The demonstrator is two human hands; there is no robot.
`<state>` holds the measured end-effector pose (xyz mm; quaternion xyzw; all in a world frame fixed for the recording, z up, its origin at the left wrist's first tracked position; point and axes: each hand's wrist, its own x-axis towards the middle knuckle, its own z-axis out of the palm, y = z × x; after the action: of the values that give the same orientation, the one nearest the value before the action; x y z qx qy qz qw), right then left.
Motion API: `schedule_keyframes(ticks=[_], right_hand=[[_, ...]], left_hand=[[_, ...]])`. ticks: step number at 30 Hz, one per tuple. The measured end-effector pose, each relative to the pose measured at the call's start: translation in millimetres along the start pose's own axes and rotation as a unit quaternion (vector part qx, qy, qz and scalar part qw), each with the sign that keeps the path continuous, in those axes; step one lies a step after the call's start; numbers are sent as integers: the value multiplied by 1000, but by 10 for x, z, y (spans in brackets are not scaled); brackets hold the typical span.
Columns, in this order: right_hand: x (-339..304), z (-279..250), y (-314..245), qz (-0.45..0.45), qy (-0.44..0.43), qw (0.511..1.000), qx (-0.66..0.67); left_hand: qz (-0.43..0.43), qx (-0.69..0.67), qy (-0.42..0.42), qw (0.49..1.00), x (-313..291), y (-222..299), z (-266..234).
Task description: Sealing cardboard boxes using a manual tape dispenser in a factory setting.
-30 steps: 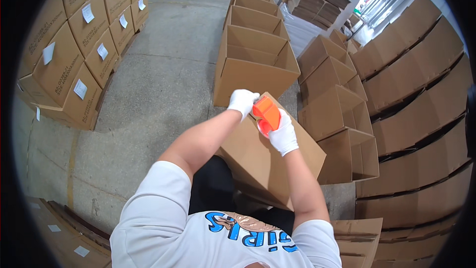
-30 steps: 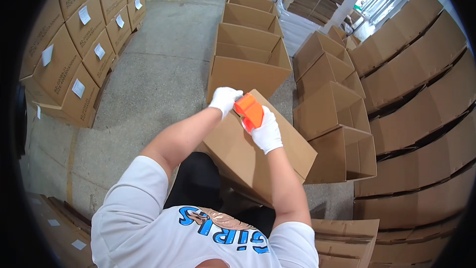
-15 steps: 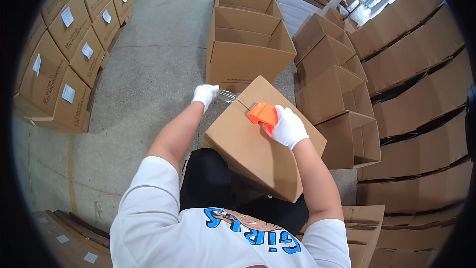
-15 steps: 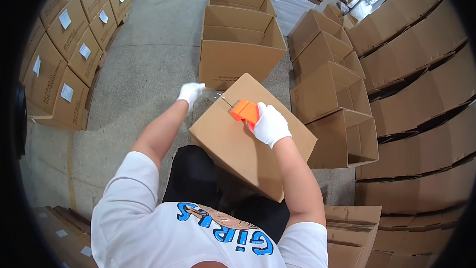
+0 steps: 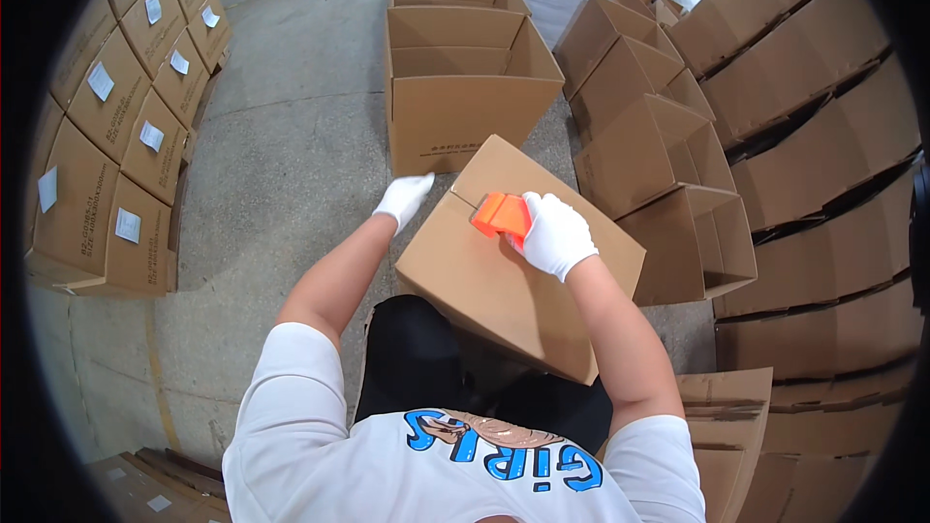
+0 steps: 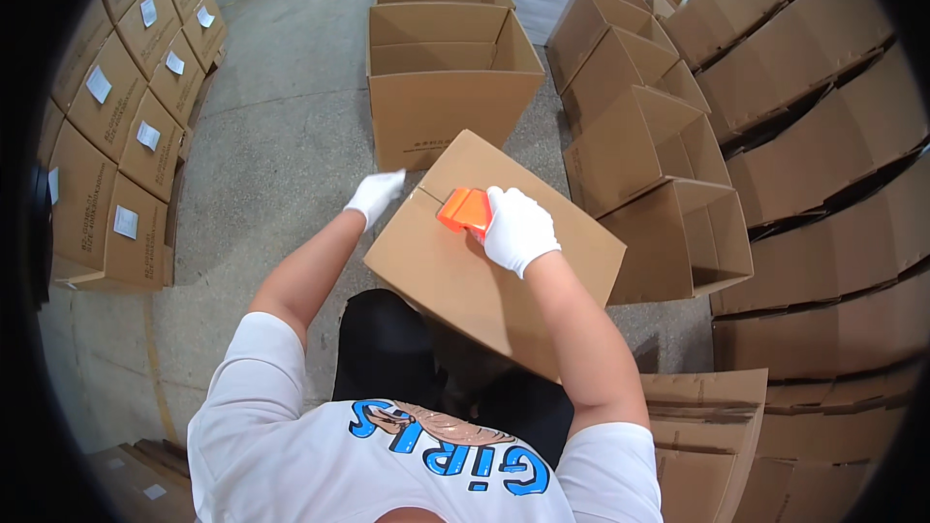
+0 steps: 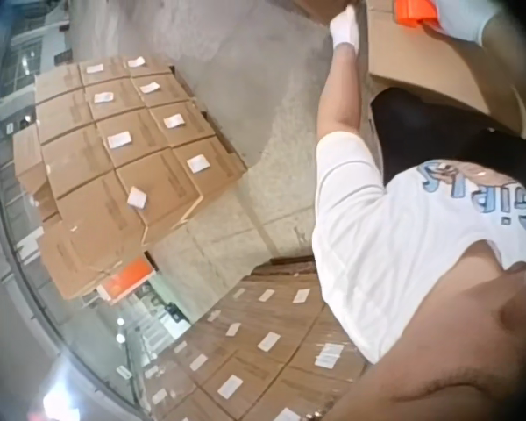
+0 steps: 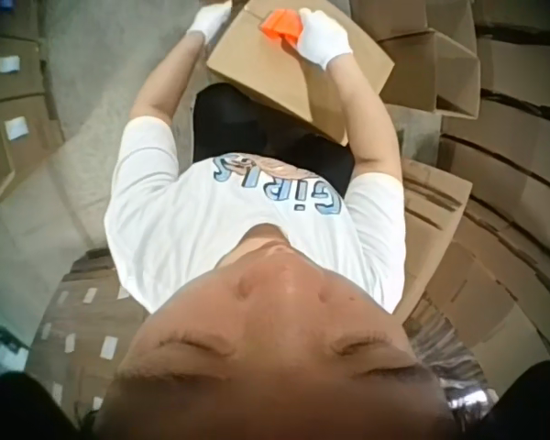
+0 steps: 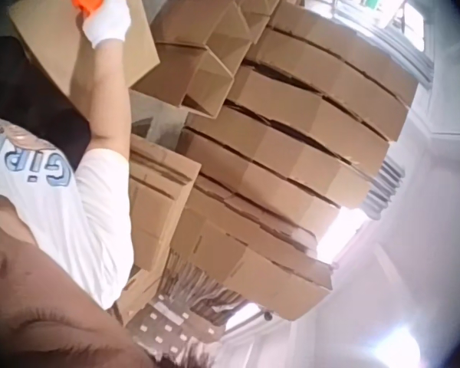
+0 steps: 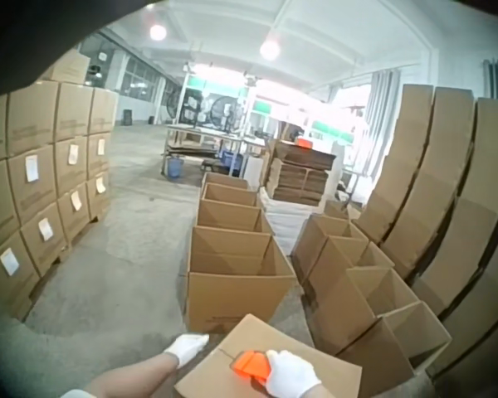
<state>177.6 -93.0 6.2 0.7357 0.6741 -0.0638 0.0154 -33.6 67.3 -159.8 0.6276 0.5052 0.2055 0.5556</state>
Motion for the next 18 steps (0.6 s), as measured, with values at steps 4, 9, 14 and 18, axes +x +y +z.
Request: schedule_keyframes(ticks=[4, 9, 14, 18], right_hand=[[1, -19, 20, -10, 16, 1000, 15], [-131, -88, 264, -35, 11, 996, 85], [-760, -243, 973, -110, 81, 985, 102], [-1538, -194, 1608, -22, 73, 993, 85]], left_hand=[[201, 114, -26, 973, -250, 421, 350], [351, 514, 53, 781, -626, 573, 543], [312, 509, 67, 799, -736, 745, 554], [299, 511, 57, 804, -787, 823, 679]])
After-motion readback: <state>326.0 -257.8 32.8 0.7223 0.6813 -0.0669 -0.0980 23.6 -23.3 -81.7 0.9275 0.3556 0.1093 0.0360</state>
